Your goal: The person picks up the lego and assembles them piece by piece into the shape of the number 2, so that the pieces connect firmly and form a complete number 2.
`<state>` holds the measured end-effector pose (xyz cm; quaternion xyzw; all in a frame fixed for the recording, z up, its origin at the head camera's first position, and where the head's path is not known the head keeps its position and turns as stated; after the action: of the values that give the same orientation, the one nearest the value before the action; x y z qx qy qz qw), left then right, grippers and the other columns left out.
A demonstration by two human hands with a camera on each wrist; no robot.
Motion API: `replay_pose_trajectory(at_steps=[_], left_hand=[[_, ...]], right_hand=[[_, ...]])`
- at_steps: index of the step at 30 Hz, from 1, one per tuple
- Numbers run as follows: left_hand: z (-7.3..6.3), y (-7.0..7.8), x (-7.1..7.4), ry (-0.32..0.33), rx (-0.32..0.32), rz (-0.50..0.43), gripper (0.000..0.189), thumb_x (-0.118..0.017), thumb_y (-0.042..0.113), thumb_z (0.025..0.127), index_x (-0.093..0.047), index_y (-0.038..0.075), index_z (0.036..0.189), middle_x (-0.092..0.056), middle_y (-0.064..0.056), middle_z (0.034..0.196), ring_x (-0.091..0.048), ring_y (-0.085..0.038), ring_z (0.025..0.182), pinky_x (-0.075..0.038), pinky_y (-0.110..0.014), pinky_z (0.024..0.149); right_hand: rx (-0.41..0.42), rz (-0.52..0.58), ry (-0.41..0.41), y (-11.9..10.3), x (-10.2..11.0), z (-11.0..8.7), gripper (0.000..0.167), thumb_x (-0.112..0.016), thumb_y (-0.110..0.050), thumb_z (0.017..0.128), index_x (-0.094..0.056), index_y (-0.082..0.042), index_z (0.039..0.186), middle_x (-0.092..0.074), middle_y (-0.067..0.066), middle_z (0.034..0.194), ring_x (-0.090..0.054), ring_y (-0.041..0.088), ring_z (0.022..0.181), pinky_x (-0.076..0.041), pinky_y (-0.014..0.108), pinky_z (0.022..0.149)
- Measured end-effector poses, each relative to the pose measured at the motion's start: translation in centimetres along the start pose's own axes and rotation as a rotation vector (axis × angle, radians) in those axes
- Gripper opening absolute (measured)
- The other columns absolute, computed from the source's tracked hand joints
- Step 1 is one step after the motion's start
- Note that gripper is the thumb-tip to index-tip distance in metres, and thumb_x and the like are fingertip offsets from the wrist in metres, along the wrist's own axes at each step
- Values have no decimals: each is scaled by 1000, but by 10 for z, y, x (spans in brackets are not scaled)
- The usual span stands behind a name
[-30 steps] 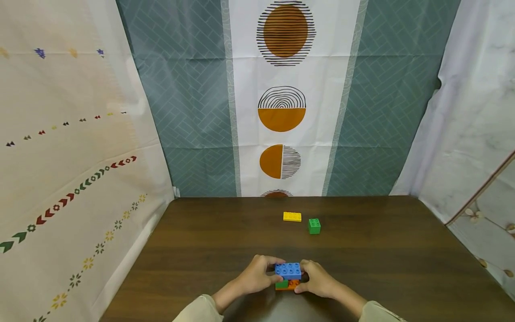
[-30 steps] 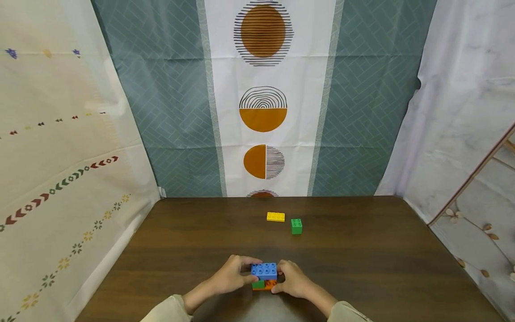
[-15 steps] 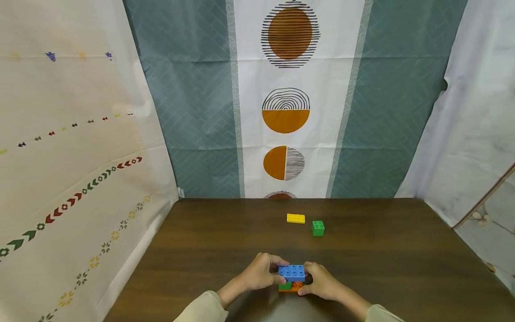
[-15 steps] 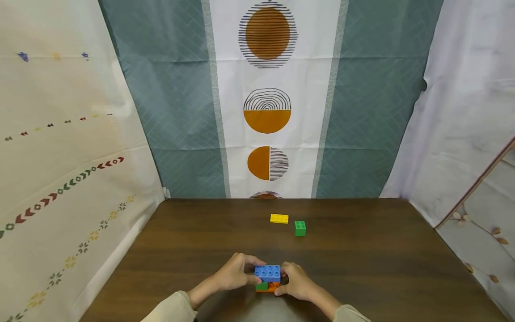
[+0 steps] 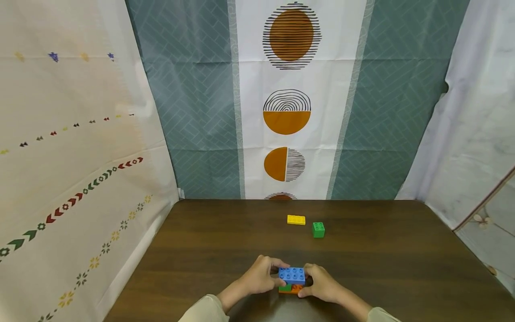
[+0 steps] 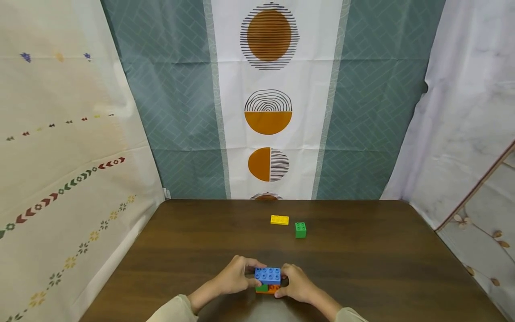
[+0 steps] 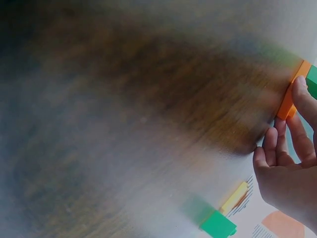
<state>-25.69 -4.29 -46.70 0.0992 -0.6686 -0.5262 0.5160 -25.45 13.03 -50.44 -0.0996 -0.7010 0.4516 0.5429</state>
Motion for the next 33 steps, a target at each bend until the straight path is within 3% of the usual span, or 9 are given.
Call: replay_pose_trajectory(at_steps=[7, 17, 24, 33], left_hand=[[1, 1, 4, -2, -46, 41, 34, -79, 5, 79, -71, 0, 112, -74, -12, 108, -69, -6, 90, -53, -14, 76], [1, -4, 14, 15, -33, -7, 32, -80, 6, 78, -72, 1, 109, -74, -14, 104, -71, -10, 88, -54, -15, 77], [2, -6, 13, 1, -31, -15, 33, -78, 6, 81, -70, 2, 112, -74, -14, 107, -71, -10, 90, -54, -15, 78], [0, -4, 3, -10, -21, 6, 34, -79, 6, 80, -70, 2, 112, -74, -11, 107, -70, -8, 91, -52, -12, 79]], right_hand=[[5, -8, 4, -2, 0, 1, 30, -84, -20, 75, -69, -1, 93, -58, 0, 87, -48, 7, 79, -43, 21, 68], [39, -37, 6, -8, 2, 11, 32, -85, -21, 75, -69, 0, 92, -58, -1, 86, -46, 6, 79, -42, 21, 67], [31, -42, -11, -5, 4, 11, 34, -83, -25, 76, -69, -3, 97, -59, -3, 91, -49, 5, 85, -45, 23, 73], [39, 25, -160, 0, 10, 3, 31, -79, -21, 81, -69, -2, 101, -63, 3, 99, -55, 6, 89, -51, 26, 79]])
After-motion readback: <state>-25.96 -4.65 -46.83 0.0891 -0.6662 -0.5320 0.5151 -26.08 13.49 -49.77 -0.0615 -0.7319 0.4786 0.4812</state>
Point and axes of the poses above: each hand's wrist, its own z-axis towards the middle knuckle, its own x-axis out of the back of the hand, y = z × x, the point moved 5 cm from there along z, towards the middle knuckle
